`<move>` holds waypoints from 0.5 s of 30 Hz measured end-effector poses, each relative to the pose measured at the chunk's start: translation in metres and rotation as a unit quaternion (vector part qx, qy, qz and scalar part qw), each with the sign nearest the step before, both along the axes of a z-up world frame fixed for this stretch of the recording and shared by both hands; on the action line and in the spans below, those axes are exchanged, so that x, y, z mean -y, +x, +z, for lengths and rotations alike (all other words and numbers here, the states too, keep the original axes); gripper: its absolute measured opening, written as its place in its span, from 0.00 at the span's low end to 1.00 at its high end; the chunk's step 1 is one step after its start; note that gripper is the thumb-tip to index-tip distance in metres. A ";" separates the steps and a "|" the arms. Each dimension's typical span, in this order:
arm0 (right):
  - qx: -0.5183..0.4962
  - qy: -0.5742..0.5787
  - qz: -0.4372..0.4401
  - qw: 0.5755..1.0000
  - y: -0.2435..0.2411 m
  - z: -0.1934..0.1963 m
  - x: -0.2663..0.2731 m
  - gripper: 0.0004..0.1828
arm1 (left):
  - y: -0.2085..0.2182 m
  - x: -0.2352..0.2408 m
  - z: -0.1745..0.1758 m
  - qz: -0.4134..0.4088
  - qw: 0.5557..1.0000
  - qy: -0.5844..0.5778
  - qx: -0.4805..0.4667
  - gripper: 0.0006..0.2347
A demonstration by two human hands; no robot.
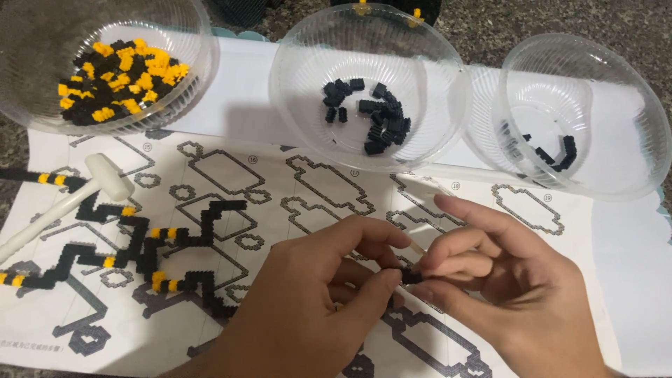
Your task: Assembling a structure using small interlocking plastic blocks by following a printed template on a workspace.
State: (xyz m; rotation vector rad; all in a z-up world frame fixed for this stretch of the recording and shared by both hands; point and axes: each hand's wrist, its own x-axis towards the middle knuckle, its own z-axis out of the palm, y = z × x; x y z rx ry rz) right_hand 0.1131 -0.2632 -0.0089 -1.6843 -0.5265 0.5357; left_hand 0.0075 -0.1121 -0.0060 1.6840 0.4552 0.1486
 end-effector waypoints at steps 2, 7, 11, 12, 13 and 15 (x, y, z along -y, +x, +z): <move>-0.002 -0.004 -0.005 1.000 -0.001 0.001 0.000 0.41 | 0.001 0.000 0.001 0.002 1.000 -0.005 -0.005 0.10; -0.014 0.002 -0.010 1.000 -0.001 0.000 0.000 0.40 | 0.001 0.000 0.004 0.018 0.999 -0.025 -0.015 0.09; -0.011 -0.015 -0.030 0.999 -0.002 -0.001 -0.001 0.40 | 0.001 -0.001 0.004 0.011 0.999 -0.035 -0.041 0.09; -0.008 -0.009 -0.024 1.000 -0.002 -0.001 -0.001 0.40 | 0.001 -0.001 0.003 0.013 0.999 -0.029 -0.033 0.08; -0.006 -0.008 -0.022 1.000 -0.003 -0.001 -0.001 0.40 | 0.002 -0.002 0.006 0.015 0.999 -0.028 -0.031 0.08; -0.002 -0.017 -0.039 0.999 -0.005 0.000 -0.002 0.40 | 0.003 -0.004 0.011 0.008 0.995 -0.048 -0.086 0.08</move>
